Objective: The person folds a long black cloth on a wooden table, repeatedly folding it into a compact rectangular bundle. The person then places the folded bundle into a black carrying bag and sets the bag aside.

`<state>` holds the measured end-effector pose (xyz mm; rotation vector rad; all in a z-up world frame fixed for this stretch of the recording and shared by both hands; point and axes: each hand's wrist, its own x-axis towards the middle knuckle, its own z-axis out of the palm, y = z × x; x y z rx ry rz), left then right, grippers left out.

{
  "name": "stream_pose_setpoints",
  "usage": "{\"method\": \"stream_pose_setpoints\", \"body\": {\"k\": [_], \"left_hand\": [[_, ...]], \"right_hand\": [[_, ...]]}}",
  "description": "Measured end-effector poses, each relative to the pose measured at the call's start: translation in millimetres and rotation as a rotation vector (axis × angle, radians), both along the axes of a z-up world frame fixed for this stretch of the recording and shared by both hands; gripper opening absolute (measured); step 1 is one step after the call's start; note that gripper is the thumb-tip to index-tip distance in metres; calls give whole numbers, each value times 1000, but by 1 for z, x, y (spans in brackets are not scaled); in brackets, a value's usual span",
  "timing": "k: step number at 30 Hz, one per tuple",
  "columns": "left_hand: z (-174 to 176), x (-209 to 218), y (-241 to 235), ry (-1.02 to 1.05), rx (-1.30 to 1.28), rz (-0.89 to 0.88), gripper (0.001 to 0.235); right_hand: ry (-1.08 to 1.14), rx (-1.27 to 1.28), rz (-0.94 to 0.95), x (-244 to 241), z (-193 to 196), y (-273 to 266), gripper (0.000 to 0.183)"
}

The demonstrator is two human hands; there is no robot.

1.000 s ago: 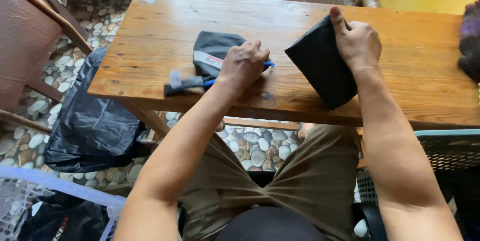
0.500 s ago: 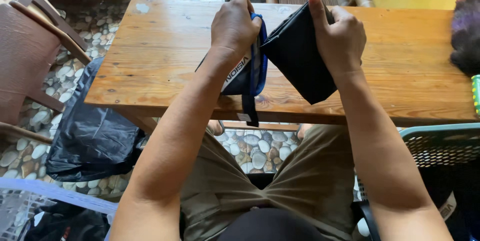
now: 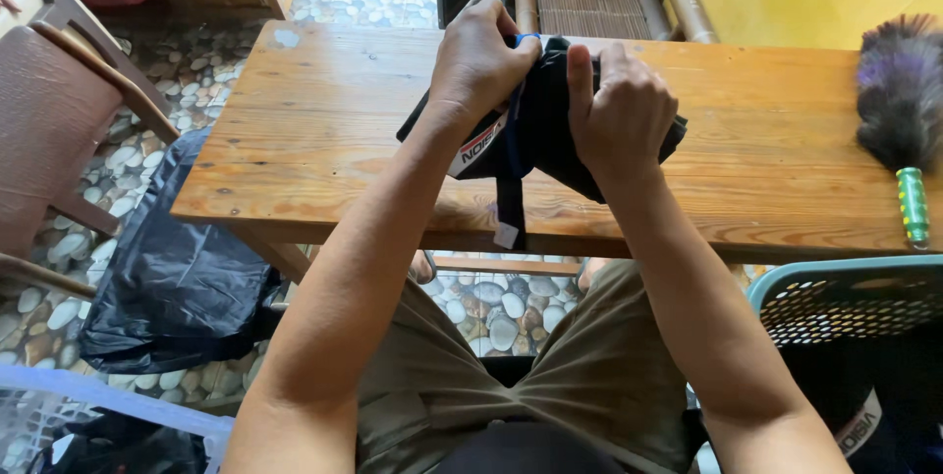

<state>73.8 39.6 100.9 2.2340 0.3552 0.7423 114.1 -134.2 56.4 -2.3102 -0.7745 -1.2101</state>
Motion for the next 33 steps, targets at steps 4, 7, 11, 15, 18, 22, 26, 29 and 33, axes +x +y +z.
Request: {"method": "stream_pose_setpoints", "body": {"k": [4, 7, 11, 15, 18, 22, 26, 29, 33], "left_hand": [[24, -21, -7, 122, -154, -58, 19], [35, -31, -7, 221, -268, -105, 17], [38, -31, -2, 272, -249, -143, 18], [21, -24, -6, 230, 58, -127, 22], [5, -26, -20, 109, 314, -108, 24], [-18, -32, -35, -272, 523, -206, 24], [-29, -46, -57, -517, 698, -130, 26], [-47, -46, -61, -470, 511, -272, 40], [-57, -44, -64, -675, 438, -313, 56]], "right_hand": [[-71, -27, 41, -2, -8, 5, 40], [-70, -51, 54, -5, -12, 9, 37], [-81, -88, 102, -9, -16, 13, 39], [-65, -94, 111, -9, -20, 18, 44], [-96, -114, 78, -3, -25, 20, 30], [-66, 30, 35, 3, -26, 18, 32], [-13, 79, 23, 3, -23, 12, 54], [-46, 130, 7, 18, -28, 7, 46], [-4, 170, -45, 52, -56, -5, 54]]}}
